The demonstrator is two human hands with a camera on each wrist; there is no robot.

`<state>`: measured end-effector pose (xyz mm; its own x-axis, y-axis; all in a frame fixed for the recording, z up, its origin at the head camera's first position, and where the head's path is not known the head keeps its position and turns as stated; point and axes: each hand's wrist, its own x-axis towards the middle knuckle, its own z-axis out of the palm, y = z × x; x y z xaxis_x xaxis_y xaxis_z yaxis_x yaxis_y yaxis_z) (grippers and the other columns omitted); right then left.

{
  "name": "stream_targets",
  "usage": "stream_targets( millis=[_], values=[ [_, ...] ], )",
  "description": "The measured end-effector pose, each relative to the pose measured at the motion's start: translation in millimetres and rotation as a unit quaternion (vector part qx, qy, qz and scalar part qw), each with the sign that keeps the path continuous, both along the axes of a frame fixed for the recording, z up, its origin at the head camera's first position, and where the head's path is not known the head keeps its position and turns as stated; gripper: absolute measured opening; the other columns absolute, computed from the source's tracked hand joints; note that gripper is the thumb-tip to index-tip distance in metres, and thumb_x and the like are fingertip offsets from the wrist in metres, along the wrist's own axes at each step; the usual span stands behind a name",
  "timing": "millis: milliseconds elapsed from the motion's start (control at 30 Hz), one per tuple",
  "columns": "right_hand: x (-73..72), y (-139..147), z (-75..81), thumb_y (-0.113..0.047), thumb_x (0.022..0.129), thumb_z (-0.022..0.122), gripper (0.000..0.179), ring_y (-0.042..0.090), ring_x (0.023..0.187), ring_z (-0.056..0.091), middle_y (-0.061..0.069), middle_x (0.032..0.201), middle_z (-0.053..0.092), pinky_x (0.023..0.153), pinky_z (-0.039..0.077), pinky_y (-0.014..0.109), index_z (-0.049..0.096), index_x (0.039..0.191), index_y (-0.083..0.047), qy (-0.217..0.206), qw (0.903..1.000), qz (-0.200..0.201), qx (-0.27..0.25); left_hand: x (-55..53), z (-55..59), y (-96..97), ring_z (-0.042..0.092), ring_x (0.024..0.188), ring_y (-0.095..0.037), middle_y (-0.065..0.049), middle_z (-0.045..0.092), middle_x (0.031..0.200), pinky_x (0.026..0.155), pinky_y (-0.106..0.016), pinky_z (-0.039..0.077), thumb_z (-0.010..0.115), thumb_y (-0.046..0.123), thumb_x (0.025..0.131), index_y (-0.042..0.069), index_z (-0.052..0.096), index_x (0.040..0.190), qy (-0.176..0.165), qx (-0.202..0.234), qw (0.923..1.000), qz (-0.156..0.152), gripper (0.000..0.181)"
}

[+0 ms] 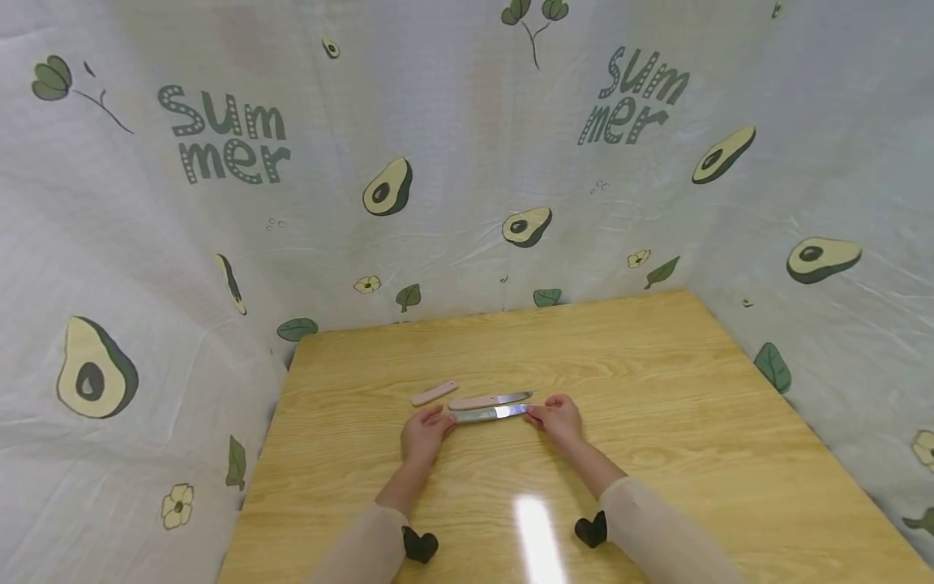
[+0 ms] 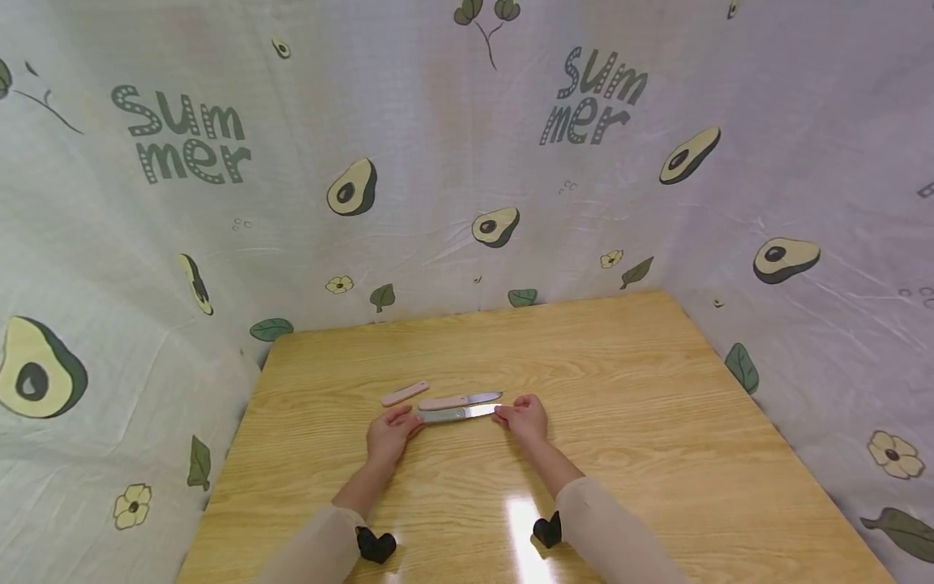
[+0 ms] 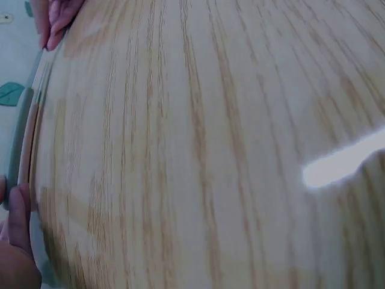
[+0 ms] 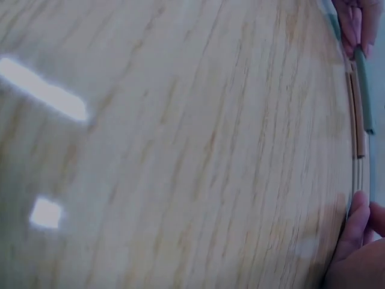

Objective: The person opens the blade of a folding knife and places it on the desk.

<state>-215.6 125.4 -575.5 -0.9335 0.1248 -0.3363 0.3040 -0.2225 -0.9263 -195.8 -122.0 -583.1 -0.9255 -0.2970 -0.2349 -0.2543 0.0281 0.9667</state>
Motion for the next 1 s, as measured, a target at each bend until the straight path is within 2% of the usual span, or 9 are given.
stream_targets(
  millis=[100, 200, 367, 500, 733, 1000],
  values=[
    [1.1, -4, 2.0, 0.008, 0.083, 0.068, 0.045, 0.017, 0.067, 0.072, 0.012, 0.080, 0.066, 0.066, 0.060, 0.021, 0.039, 0.118, 0.008, -0.008, 0.9995, 0.005, 0.029, 1.3, -2.7, 0.3, 0.073, 0.087, -0.021, -0.014, 0.074, 0.101, 0.077, -0.030, 0.060, 0.082, 0.022, 0.077, 0.003, 0.069, 0.114, -0.018, -0.076, 0.9967, 0.022, 0.044],
    [0.7, -6, 3.5, 0.007, 0.083, 0.068, 0.048, 0.017, 0.065, 0.072, 0.016, 0.082, 0.070, 0.061, 0.059, 0.019, 0.043, 0.124, 0.010, -0.018, 0.9983, 0.014, 0.053, 2.6, -3.6, -0.2, 0.073, 0.089, -0.021, -0.012, 0.075, 0.100, 0.077, -0.030, 0.059, 0.083, 0.026, 0.076, 0.005, 0.072, 0.111, -0.028, -0.110, 0.9931, 0.032, 0.042],
    [-2.7, -6, 2.5, 0.007, 0.083, 0.069, 0.045, 0.014, 0.058, 0.070, 0.016, 0.079, 0.072, 0.052, 0.055, 0.016, 0.048, 0.123, 0.008, -0.031, 0.9972, 0.017, 0.067, 2.8, 3.0, 1.6, 0.070, 0.083, -0.017, -0.011, 0.075, 0.094, 0.070, -0.027, 0.057, 0.083, 0.025, 0.075, 0.005, 0.074, 0.106, -0.030, -0.135, 0.9899, 0.028, 0.038],
    [-6.0, -4, 1.5, 0.008, 0.083, 0.069, 0.047, 0.014, 0.059, 0.070, 0.014, 0.079, 0.071, 0.056, 0.057, 0.018, 0.047, 0.124, 0.008, -0.028, 0.9974, 0.018, 0.063, 1.8, 9.3, 2.5, 0.068, 0.078, -0.016, -0.012, 0.074, 0.090, 0.066, -0.026, 0.055, 0.084, 0.021, 0.072, 0.003, 0.073, 0.105, -0.028, -0.151, 0.9875, 0.034, 0.039],
    [-9.2, 3, 0.6, 0.009, 0.083, 0.068, 0.047, 0.016, 0.059, 0.070, 0.013, 0.079, 0.070, 0.058, 0.059, 0.020, 0.045, 0.125, 0.008, -0.028, 0.9966, 0.014, 0.076, 1.5, 8.8, 4.1, 0.065, 0.071, -0.013, -0.013, 0.074, 0.087, 0.060, -0.022, 0.051, 0.085, 0.019, 0.073, 0.001, 0.071, 0.110, -0.033, -0.156, 0.9869, 0.027, 0.043],
    [-9.4, 11, 1.6, 0.011, 0.083, 0.066, 0.051, 0.017, 0.063, 0.071, 0.015, 0.082, 0.067, 0.063, 0.060, 0.023, 0.041, 0.128, 0.010, -0.008, 0.9966, 0.027, 0.077, -1.7, 13.1, 8.0, 0.067, 0.077, -0.016, -0.012, 0.074, 0.091, 0.065, -0.025, 0.053, 0.084, 0.023, 0.074, 0.002, 0.070, 0.114, -0.037, -0.175, 0.9837, 0.019, 0.047]
  ],
)
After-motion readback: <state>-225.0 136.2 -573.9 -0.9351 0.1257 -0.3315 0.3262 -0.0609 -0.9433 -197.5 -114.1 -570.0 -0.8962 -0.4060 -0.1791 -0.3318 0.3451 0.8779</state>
